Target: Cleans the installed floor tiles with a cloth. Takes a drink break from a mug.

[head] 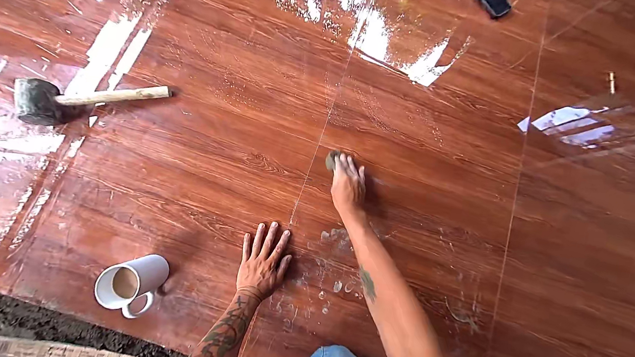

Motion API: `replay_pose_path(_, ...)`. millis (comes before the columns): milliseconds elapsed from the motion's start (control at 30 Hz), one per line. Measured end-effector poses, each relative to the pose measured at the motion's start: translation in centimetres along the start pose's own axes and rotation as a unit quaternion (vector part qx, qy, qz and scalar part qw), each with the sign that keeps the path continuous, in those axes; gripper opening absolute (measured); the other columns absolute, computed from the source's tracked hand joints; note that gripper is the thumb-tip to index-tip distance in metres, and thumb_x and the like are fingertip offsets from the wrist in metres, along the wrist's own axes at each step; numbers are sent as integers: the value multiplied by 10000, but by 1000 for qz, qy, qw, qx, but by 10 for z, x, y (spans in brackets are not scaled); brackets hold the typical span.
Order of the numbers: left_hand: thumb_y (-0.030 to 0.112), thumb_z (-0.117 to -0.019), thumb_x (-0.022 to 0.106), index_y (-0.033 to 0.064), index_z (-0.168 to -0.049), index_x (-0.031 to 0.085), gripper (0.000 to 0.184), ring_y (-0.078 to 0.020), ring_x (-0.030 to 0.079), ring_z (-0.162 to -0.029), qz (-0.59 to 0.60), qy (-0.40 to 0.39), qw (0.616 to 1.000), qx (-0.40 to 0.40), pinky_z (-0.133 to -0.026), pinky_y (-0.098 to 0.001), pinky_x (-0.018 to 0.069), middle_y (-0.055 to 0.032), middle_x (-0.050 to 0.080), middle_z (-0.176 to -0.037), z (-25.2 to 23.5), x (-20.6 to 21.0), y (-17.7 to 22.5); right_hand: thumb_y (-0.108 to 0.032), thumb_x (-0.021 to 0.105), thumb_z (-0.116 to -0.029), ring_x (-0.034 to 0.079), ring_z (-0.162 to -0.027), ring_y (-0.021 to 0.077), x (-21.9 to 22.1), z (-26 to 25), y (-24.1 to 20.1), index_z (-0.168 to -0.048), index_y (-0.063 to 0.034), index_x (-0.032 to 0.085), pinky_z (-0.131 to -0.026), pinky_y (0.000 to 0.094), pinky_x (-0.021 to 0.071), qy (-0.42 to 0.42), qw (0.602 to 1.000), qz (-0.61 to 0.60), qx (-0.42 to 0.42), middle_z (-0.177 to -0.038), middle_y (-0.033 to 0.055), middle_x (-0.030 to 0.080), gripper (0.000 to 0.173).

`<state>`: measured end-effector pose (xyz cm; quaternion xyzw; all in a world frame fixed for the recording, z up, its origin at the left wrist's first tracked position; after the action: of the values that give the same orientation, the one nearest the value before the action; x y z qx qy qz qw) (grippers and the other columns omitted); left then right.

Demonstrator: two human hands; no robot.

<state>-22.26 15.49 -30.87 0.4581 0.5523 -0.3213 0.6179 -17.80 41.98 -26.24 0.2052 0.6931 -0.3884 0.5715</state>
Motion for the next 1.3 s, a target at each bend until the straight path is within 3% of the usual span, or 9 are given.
replay_pose_path(67,549,-1052,294,347,-1581,404,577,-326,276,-1551,1,1,1000,0,-1229,-646,174,-33,333,-1672,2,-1,-1,-100,427,-1066,364,-1521,311,8,15,-23,-1521,-24,477,-1250,568,266,-5,1000,-20,8,-1600,158,445,463)
replay_pose_path(200,556,-1049,290,354,-1584,396,581,-332,281,-1548,5,-4,1000,-2,-1224,-652,181,-31,334,-1672,-1,-1,2,-68,497,-1028,552,-1394,200,13,139,-40,-1368,-150,680,-1179,522,425,14,991,-31,-133,-1449,18,633,395)
replay_pose_path(300,549,-1050,296,354,-1585,393,578,-324,276,-1552,2,-1,1000,1,-1227,-645,178,-28,331,-1673,-1,-1,0,-72,503,-1024,580,-1366,240,1,84,-13,-1368,-123,678,-1161,584,417,21,997,-14,-68,-1424,56,650,389)
replay_pose_path(433,554,-1051,291,357,-1587,388,578,-323,263,-1557,-1,-3,1000,-1,-1232,-643,164,-27,317,-1679,1,1,1,-96,444,-1070,371,-1521,287,2,15,-17,-1518,-59,498,-1241,559,291,9,999,-29,21,-1610,105,448,454)
replay_pose_path(600,555,-1051,294,357,-1588,386,579,-327,271,-1553,13,0,1000,-3,-1228,-642,172,-27,322,-1677,-3,1,4,-46,486,-1022,553,-1394,215,-7,155,14,-1380,-141,671,-1179,550,411,10,996,-1,-87,-1457,25,626,414)
replay_pose_path(800,563,-1051,280,356,-1591,380,586,-323,258,-1559,1,-4,1000,-2,-1233,-643,154,-32,318,-1679,-4,2,1,-83,481,-1046,454,-1471,281,1,21,2,-1453,-78,585,-1210,550,345,58,997,-33,50,-1550,96,529,420)
replay_pose_path(1000,557,-1052,282,360,-1589,382,581,-329,270,-1553,12,0,1000,-3,-1228,-651,165,-33,327,-1675,-4,1,-1,-77,471,-1040,543,-1403,205,-7,153,19,-1379,-140,674,-1194,540,399,30,999,2,-38,-1458,20,625,400)
replay_pose_path(1167,552,-1052,291,352,-1584,397,578,-338,273,-1551,11,5,1000,3,-1226,-656,161,-41,333,-1672,-2,1,-2,-72,467,-1036,503,-1428,320,-10,44,41,-1415,-36,612,-1194,554,363,96,989,-12,114,-1498,138,573,408)
replay_pose_path(1300,555,-1052,287,351,-1581,403,579,-335,285,-1547,12,5,1000,5,-1225,-650,167,-47,345,-1666,1,0,-2,-92,439,-1067,431,-1487,249,4,45,-8,-1476,-94,565,-1233,555,313,-2,1000,-28,10,-1558,75,522,427)
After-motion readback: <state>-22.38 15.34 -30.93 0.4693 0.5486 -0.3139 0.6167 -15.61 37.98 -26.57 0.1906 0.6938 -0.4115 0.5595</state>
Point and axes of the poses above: each hand's wrist, its own z-axis away from the middle knuckle, its own x-axis out of the palm, y = z × x, the point moved 9 cm from there along -z, towards the middle knuckle
